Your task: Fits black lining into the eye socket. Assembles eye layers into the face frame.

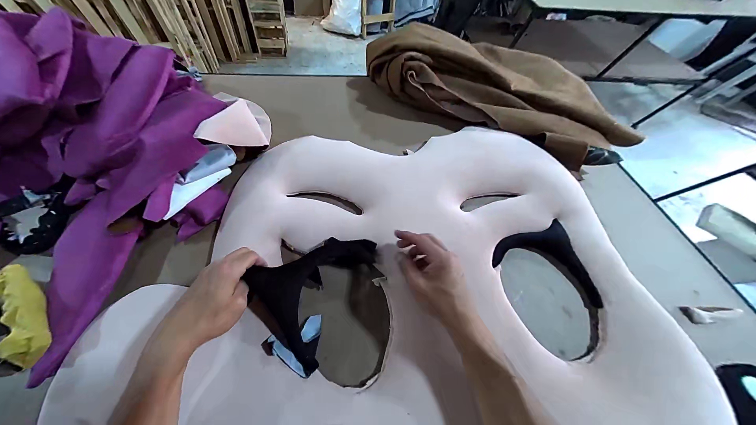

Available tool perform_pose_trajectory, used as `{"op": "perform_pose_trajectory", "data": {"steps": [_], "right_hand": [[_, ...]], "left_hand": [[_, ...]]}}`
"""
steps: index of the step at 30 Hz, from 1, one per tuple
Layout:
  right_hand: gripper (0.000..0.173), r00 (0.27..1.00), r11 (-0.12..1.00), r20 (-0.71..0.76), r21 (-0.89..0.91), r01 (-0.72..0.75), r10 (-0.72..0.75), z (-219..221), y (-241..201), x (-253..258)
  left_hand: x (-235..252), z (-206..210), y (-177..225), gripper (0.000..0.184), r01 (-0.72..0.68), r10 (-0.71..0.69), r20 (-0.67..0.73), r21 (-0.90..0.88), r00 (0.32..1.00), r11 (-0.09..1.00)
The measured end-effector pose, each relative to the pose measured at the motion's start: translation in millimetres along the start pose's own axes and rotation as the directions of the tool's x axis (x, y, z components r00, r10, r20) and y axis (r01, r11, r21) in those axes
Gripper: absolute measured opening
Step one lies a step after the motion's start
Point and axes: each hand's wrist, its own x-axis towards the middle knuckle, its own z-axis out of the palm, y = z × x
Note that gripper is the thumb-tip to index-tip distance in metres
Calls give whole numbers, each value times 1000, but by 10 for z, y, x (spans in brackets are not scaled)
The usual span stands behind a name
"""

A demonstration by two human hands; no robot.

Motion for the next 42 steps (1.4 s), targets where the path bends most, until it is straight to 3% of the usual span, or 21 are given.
{"op": "perform_pose_trajectory", "data": {"steps": [4,7,13,16,20,22,24,26,30,32,36,39,42], "right_hand": [[36,983,973,19,-140,183,-182,294,-321,-99],[29,971,954,11,-185,237,-239,364,-354,-120],[31,971,962,96,-146,233,-220,492,-452,-51],[29,976,991,191,-71,116,-101,502,-460,-2],[25,945,992,325,108,-60,22,444,-317,59],[23,929,954,367,258,-151,48,364,-286,91],[21,930,909,363,364,-202,61,263,-305,99],[21,944,928,326,335,-161,47,211,-313,71],[19,976,1000,219,24,-13,8,313,-362,-47],[18,984,999,176,-36,2,4,386,-389,-83],[19,997,994,74,-106,39,-31,474,-352,-52],[18,996,992,91,-121,35,-24,505,-303,6],[16,994,993,109,-120,14,0,504,-301,16]], "left_hand": [[-269,145,-10,32,-25,24,-158,-2,987,1000],[-423,142,19,31,-73,75,-215,18,974,997],[-531,-125,229,32,-151,197,-243,194,950,969],[-484,-220,269,33,-193,251,-215,258,944,947],[-286,-272,116,38,-89,94,-138,44,986,995],[-196,-327,70,44,32,-38,-51,-111,998,993],[-177,-357,76,46,75,-77,1,-252,997,965],[-218,-357,118,47,46,-51,-5,-343,999,938],[-293,-312,202,45,-14,-41,-131,-400,991,917],[-294,-307,229,43,-35,-22,-198,-284,980,958],[-169,-213,588,37,-66,90,-224,115,970,991],[151,146,850,40,-87,112,-65,311,992,947],[480,487,836,40,-134,122,56,317,991,939]]}}
